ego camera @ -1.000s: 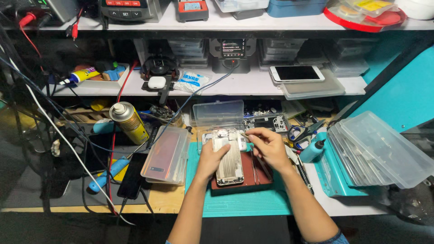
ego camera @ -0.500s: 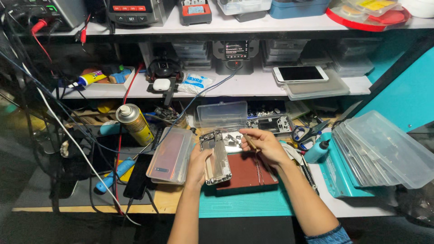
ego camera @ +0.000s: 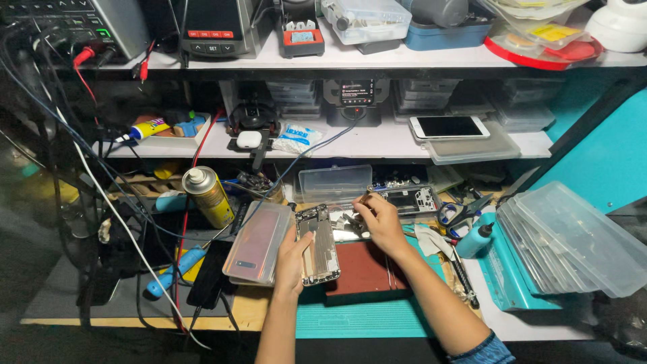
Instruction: The person repairs a disassembled smartphone at a workbench, holding the phone frame and using tweezers and a small screwdriver to remove, position, and secure internal components. They repeatedly reorient the phone to work on different sides and handle small parts placed on the mat.
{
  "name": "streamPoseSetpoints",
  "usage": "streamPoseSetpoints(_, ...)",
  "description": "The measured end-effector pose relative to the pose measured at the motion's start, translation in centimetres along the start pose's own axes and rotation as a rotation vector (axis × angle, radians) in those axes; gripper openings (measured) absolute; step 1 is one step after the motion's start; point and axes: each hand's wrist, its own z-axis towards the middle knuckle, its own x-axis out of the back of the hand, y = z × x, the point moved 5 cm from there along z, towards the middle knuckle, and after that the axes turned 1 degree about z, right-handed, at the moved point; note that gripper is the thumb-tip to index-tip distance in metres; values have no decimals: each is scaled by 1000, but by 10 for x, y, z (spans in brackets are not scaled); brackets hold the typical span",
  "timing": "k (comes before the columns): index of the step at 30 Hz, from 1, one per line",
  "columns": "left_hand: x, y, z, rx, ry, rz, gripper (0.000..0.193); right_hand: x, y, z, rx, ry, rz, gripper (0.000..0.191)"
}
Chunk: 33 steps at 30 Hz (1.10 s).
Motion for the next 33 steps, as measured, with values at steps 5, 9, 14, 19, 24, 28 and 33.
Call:
streamPoseSetpoints(5,5,-6,3,-7,-44,-65,42,-4,2,6,-99,-22,-178,21)
streamPoseSetpoints(9,1,-5,2,5,-46,-54,45,-8,15,6,-203,-82,-166,21)
streamPoseSetpoints(14,-8,-4,2,5,-66,26,46,9,-9,2,270,23,-193,16)
streamPoseSetpoints(19,-16,-12,12,-52,-82,143,41,35,-14,-1,-39,145,41,13)
streamPoseSetpoints(24,-26,-19,22,-129,-137,230,34,54,-28,-8,-201,73,354,18)
streamPoseSetpoints(28,-36,-23,27,-136,-166,203,35,50,-40,-18,-250,-76,403,20)
streamPoseSetpoints(33,-45,-24,26,-102,-188,153,35,40,-50,-28,-234,-114,212,19)
